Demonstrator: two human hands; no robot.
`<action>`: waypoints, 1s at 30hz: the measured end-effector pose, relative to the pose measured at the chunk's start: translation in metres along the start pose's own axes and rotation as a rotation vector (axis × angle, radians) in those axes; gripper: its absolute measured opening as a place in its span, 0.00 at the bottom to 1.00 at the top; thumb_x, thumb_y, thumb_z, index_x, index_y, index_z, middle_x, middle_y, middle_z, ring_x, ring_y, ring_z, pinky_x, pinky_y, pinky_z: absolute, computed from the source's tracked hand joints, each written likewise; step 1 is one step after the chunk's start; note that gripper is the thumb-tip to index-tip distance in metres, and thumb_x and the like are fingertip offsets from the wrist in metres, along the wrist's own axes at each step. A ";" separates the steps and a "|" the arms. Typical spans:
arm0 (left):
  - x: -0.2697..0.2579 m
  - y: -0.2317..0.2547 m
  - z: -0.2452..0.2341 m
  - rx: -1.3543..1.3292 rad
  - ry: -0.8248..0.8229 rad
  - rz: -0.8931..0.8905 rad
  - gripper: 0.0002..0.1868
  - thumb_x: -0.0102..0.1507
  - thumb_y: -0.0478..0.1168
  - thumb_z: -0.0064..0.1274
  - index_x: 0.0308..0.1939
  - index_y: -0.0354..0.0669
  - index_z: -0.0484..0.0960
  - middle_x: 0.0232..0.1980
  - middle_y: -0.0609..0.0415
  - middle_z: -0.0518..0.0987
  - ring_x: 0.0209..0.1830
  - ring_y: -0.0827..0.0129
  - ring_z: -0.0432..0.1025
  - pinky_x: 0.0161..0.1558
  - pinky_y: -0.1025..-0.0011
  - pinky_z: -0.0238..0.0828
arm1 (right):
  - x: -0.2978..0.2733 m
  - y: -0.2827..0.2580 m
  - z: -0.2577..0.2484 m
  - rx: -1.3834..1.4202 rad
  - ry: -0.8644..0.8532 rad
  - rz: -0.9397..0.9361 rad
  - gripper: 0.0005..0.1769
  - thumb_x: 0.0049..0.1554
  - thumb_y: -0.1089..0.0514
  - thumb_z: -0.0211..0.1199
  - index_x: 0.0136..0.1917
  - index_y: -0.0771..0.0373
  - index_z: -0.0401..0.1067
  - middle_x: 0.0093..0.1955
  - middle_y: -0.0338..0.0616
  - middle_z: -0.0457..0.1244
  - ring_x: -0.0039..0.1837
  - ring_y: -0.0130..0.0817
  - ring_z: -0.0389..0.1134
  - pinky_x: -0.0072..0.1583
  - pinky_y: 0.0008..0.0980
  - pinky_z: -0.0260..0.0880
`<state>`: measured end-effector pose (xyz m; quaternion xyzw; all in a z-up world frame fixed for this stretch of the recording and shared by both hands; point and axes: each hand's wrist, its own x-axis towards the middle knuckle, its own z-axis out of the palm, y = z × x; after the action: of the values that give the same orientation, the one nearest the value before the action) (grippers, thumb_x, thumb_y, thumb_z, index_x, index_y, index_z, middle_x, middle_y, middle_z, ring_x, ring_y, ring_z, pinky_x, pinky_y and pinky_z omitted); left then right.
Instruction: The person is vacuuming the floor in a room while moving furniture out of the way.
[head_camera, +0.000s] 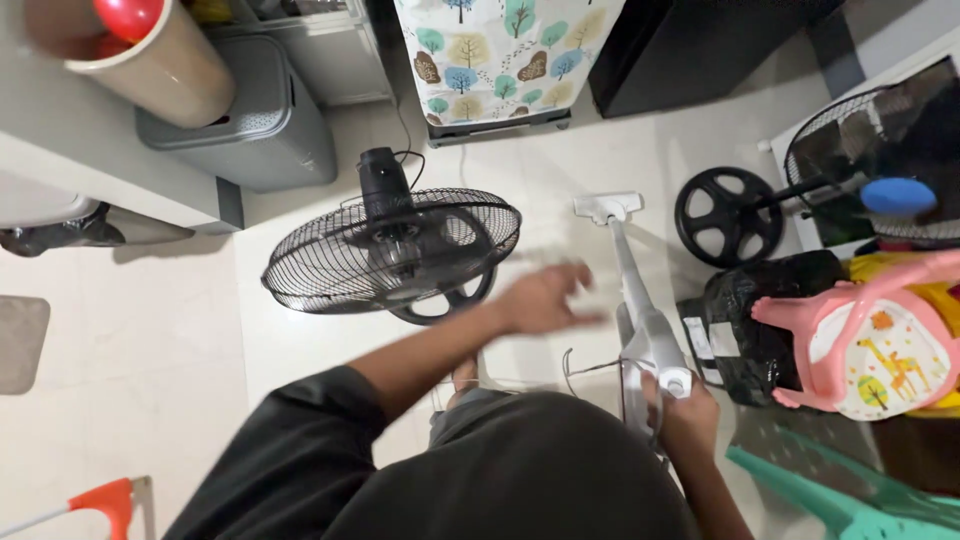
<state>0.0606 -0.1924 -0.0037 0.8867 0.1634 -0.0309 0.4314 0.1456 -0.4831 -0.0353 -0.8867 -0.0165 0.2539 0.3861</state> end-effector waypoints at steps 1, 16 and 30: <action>-0.002 0.025 0.035 -0.089 -0.168 0.075 0.41 0.52 0.67 0.61 0.57 0.40 0.74 0.54 0.40 0.80 0.51 0.54 0.77 0.54 0.62 0.74 | 0.002 0.001 -0.007 0.078 -0.047 0.049 0.19 0.54 0.49 0.70 0.46 0.69 0.75 0.31 0.48 0.64 0.29 0.32 0.62 0.34 0.35 0.63; 0.011 0.148 0.309 -0.567 -0.236 -0.025 0.33 0.56 0.46 0.62 0.60 0.35 0.68 0.42 0.45 0.84 0.39 0.62 0.82 0.42 0.67 0.78 | 0.062 0.145 -0.147 0.037 -0.236 -0.515 0.21 0.49 0.55 0.69 0.54 0.65 0.73 0.40 0.43 0.70 0.41 0.26 0.69 0.43 0.31 0.70; 0.002 0.147 0.336 -0.607 -0.037 -0.278 0.25 0.60 0.42 0.59 0.57 0.37 0.70 0.39 0.42 0.82 0.39 0.51 0.80 0.41 0.53 0.79 | 0.061 0.156 -0.166 0.051 -0.319 -0.207 0.19 0.47 0.60 0.67 0.52 0.71 0.72 0.35 0.49 0.68 0.31 0.33 0.69 0.34 0.36 0.67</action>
<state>0.1383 -0.5373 -0.1034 0.6863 0.2766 -0.0555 0.6703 0.2495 -0.6913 -0.0746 -0.8187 -0.1624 0.3506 0.4249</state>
